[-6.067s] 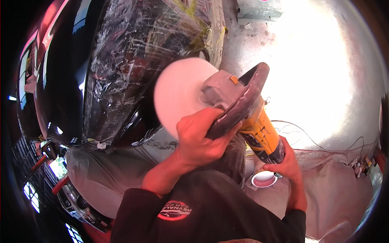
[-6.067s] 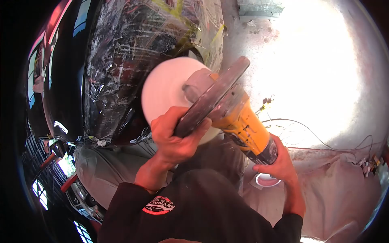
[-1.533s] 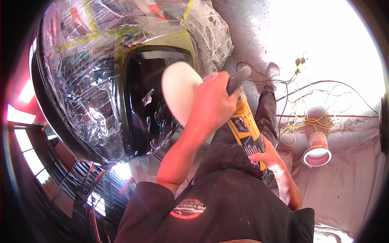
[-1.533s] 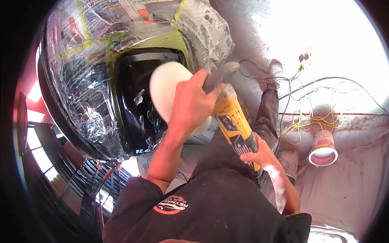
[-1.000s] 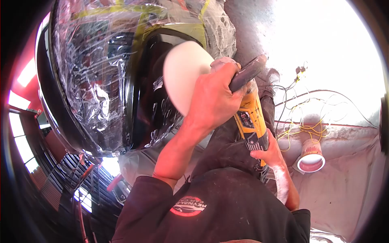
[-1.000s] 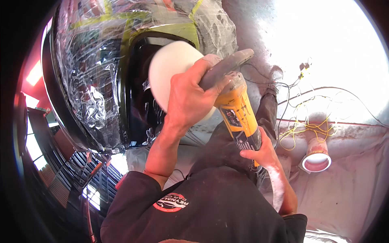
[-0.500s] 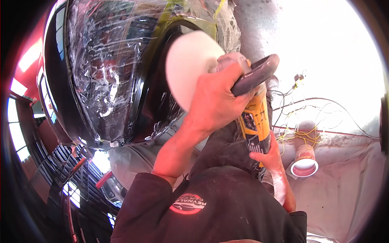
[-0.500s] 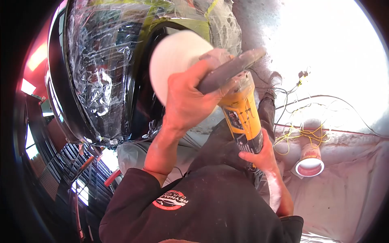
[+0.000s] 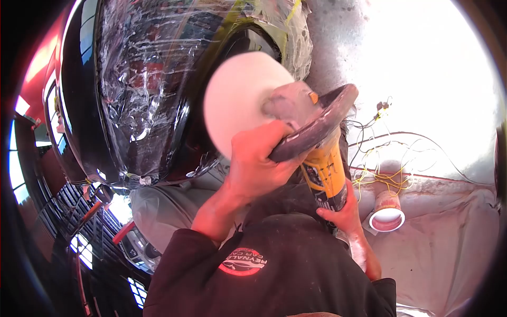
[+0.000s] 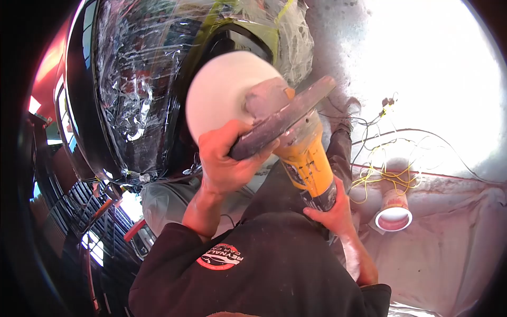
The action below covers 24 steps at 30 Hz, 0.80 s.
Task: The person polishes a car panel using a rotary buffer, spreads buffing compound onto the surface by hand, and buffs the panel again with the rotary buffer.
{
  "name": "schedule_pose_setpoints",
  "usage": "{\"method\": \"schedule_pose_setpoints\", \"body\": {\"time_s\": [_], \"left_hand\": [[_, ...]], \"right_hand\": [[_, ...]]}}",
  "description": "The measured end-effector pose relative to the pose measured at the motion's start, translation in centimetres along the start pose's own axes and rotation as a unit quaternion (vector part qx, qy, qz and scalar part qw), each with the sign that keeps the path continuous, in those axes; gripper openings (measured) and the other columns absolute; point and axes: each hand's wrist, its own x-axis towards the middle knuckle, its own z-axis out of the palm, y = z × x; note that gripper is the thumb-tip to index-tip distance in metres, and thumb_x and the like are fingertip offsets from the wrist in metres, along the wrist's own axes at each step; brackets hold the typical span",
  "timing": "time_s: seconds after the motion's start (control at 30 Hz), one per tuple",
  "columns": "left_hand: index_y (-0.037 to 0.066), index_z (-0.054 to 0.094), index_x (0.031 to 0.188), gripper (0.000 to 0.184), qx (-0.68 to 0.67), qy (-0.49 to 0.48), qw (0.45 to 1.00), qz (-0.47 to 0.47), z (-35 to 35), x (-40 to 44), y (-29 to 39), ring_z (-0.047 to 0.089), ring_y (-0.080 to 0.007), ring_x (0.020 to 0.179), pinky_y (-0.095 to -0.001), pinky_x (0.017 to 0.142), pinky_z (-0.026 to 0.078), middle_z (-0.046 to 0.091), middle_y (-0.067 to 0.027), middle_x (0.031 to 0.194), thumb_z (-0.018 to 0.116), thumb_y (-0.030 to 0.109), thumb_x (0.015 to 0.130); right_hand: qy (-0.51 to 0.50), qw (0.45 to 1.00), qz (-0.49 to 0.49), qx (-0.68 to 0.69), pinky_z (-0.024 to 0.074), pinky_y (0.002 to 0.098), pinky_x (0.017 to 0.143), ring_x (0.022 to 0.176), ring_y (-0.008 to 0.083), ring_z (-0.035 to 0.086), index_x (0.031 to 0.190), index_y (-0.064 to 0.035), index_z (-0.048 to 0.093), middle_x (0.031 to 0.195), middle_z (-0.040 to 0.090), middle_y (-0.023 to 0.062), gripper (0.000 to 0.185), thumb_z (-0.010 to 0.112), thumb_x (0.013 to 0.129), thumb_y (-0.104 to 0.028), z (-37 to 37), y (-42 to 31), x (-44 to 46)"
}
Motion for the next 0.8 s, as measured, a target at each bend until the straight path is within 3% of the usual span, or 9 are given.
{"method": "schedule_pose_setpoints", "body": {"time_s": [0.2,0.57,0.73,0.8], "left_hand": [[0.002,0.069,0.084,0.024,-0.077,0.038,0.996,0.015,-0.6,1.5,-1.0,0.055,-0.0039,0.058,-0.0238,0.054,0.045,0.064,-0.0018,0.064,0.090,0.011,0.079],[0.003,0.068,0.083,0.021,-0.064,0.083,0.993,0.058,-4.6,-9.5,-3.0,0.060,-0.0150,0.052,-0.0272,0.052,0.045,0.068,-0.0072,0.067,0.088,0.007,0.077],[0.003,0.068,0.083,0.021,-0.083,0.105,0.990,0.047,-4.3,-5.8,-2.2,0.063,-0.0105,0.057,-0.0270,0.055,0.047,0.068,-0.0072,0.067,0.088,0.009,0.079],[0.004,0.068,0.082,0.023,-0.120,0.133,0.982,0.064,-3.1,-3.2,-2.6,0.064,-0.0138,0.055,-0.0292,0.053,0.048,0.065,-0.0071,0.065,0.089,0.012,0.078]], "right_hand": [[0.062,0.996,-0.057,-0.011,0.0519,0.0349,0.099,0.113,0.0176,0.064,0.145,0.0002,0.044,0.125,0.067,0.0110,0.097,0.096,0.066,-0.023,-0.7,-2.4,1.6],[0.030,0.994,-0.033,-0.099,0.0522,0.0371,0.102,0.120,0.0210,0.066,0.152,-0.0039,0.040,0.130,0.068,0.0157,0.106,0.097,0.065,-0.020,3.5,0.0,-4.6],[0.068,0.985,-0.066,-0.143,0.0543,0.0353,0.098,0.111,0.0195,0.069,0.149,-0.0020,0.042,0.124,0.070,0.0148,0.101,0.096,0.066,-0.019,2.3,-3.2,-3.4],[0.095,0.981,-0.084,-0.145,0.0544,0.0348,0.097,0.110,0.0184,0.069,0.147,-0.0011,0.043,0.122,0.071,0.0146,0.098,0.096,0.067,-0.018,1.2,-4.3,-1.9]]}}
